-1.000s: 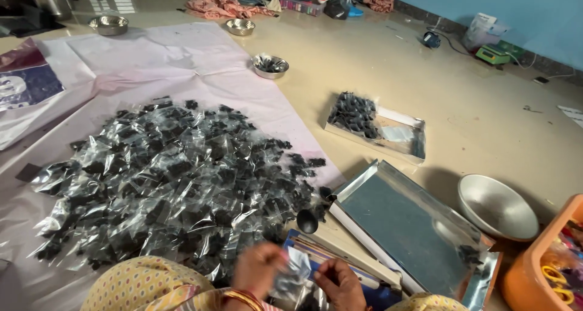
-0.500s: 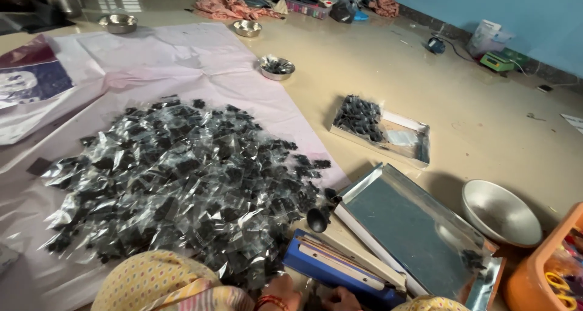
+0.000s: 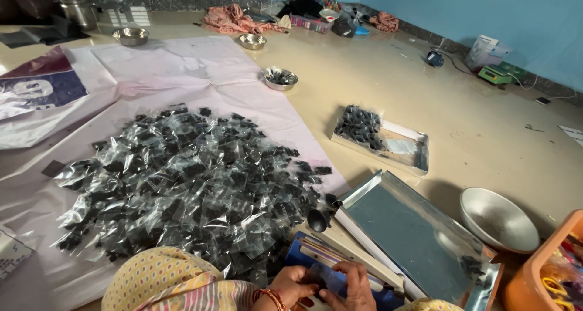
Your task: Sealing small plastic bags containing black components using a manual heat sealer.
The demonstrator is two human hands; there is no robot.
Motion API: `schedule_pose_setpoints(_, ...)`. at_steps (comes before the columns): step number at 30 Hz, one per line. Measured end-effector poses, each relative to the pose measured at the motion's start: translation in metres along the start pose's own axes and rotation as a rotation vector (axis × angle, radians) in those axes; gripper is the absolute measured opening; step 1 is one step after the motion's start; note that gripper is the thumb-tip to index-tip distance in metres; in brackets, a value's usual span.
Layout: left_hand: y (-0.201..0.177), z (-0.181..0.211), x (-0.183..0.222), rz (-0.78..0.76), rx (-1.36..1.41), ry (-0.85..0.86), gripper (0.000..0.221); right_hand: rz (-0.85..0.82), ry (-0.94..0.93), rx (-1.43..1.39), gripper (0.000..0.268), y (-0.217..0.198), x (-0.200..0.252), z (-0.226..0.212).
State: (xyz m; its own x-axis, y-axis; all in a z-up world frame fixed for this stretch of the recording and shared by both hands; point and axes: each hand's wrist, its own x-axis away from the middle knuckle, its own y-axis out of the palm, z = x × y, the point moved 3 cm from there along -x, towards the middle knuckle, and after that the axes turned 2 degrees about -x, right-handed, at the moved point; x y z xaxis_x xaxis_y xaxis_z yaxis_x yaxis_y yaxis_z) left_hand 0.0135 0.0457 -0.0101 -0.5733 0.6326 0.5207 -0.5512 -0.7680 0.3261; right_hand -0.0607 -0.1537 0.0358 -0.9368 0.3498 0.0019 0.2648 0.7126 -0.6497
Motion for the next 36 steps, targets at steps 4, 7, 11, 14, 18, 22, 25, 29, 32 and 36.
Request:
schedule_pose_setpoints(4, 0.005, -0.003, 0.002, -0.068, 0.012, 0.125, 0.028, 0.022, -0.587, 0.118, 0.056, -0.025, 0.017, -0.060)
schedule_pose_setpoints(7, 0.004, -0.003, 0.003, -0.094, 0.042, 0.146, 0.028, -0.070, -0.563, 0.060, 0.052, -0.026, 0.014, -0.062)
schedule_pose_setpoints(11, 0.013, 0.016, 0.028, -0.071, -0.042, 0.114, 0.029, -0.171, -0.192, -0.079, 0.058, -0.035, 0.022, -0.081)
schedule_pose_setpoints(14, 0.012, 0.016, 0.026, -0.056, -0.073, 0.097, 0.029, -0.188, -0.148, -0.106, 0.050, -0.032, 0.016, -0.066)
schedule_pose_setpoints(18, 0.012, 0.016, 0.024, -0.080, -0.070, 0.100, 0.027, -0.089, -0.542, -0.115, 0.043, -0.024, 0.006, -0.040)
schedule_pose_setpoints(22, 0.008, 0.007, 0.011, -0.080, 0.000, 0.123, 0.022, -0.320, -0.328, -0.215, 0.031, -0.014, -0.005, -0.012)
schedule_pose_setpoints(25, 0.006, 0.005, 0.006, -0.065, 0.069, 0.109, 0.022, -0.351, -0.365, -0.137, 0.027, -0.013, -0.007, -0.012)
schedule_pose_setpoints(29, 0.004, 0.006, 0.003, -0.040, 0.162, 0.095, 0.024, -0.251, -0.131, -0.217, 0.042, -0.020, -0.004, -0.029)
schedule_pose_setpoints(32, -0.002, -0.003, -0.006, -0.036, 0.196, 0.091, 0.026, -0.281, -0.318, -0.096, 0.031, -0.022, -0.005, -0.031)
schedule_pose_setpoints(36, -0.002, -0.006, -0.007, -0.059, 0.198, 0.054, 0.027, -0.386, -0.255, -0.171, 0.023, -0.013, -0.010, -0.009)
